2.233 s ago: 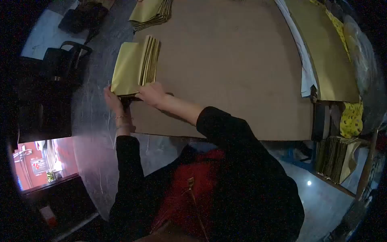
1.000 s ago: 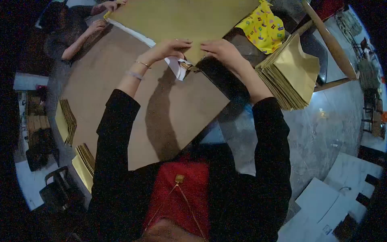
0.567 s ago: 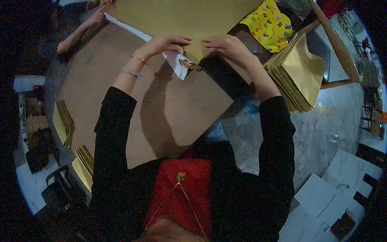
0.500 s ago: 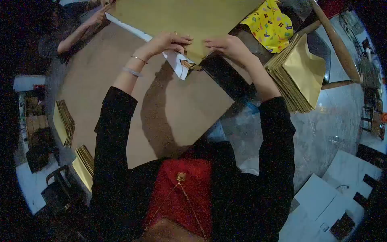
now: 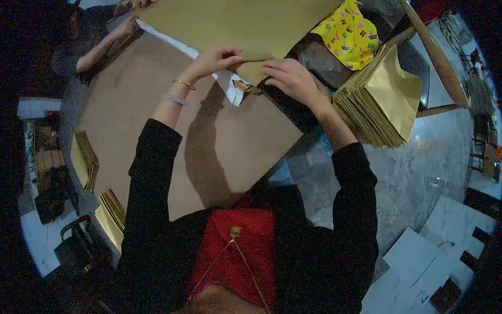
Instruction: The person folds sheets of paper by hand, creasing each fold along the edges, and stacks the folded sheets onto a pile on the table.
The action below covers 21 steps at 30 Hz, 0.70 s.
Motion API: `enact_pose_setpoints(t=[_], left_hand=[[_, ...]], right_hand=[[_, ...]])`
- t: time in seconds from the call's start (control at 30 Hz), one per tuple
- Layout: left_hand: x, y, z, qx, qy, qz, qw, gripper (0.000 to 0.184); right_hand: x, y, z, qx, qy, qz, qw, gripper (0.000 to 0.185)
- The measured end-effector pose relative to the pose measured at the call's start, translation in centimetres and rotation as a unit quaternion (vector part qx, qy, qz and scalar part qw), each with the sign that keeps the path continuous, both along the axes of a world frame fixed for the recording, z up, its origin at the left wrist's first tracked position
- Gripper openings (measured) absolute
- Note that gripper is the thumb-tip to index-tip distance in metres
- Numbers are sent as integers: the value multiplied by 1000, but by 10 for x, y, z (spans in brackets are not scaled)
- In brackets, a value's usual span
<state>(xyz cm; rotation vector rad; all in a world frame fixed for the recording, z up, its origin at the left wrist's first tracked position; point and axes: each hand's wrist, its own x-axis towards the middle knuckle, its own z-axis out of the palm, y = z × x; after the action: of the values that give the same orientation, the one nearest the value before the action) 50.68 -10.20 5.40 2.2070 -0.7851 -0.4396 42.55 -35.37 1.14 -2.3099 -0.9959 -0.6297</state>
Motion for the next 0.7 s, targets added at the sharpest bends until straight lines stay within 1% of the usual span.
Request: enact_pose_setpoints(t=[0.03, 0.07, 0.1, 0.13, 0.3, 0.33, 0.4, 0.53, 0.6, 0.7], left_hand=[[2, 0, -2, -1, -2, 0, 1000, 20], [3, 1, -4, -29, 14, -4, 999, 20], [4, 2, -6, -56, 30, -7, 998, 20], [5, 3, -10, -57, 27, -6, 998, 20], [11, 5, -26, -140, 23, 9, 990, 16], [9, 4, -22, -140, 23, 9, 990, 16], [4, 3, -13, -135, 88, 34, 986, 14], [-1, 3, -8, -126, 82, 47, 987, 13], [2, 4, -15, -199, 111, 29, 973, 14], [0, 3, -14, -214, 123, 45, 968, 14]], right_hand=[[1, 4, 3, -25, -11, 24, 999, 30], [3, 6, 2, -53, -19, 14, 998, 33], [6, 5, 0, -54, -22, 15, 998, 33], [9, 5, -2, -60, -20, 16, 998, 33], [14, 1, -3, -66, -5, 22, 998, 33], [13, 2, -4, -66, -13, 17, 998, 32], [11, 2, -4, -68, -20, 11, 997, 32], [11, 3, -6, -73, -14, 1, 997, 32], [12, 3, -8, -75, -15, -3, 997, 32], [11, 2, -9, -76, -6, -12, 997, 32]])
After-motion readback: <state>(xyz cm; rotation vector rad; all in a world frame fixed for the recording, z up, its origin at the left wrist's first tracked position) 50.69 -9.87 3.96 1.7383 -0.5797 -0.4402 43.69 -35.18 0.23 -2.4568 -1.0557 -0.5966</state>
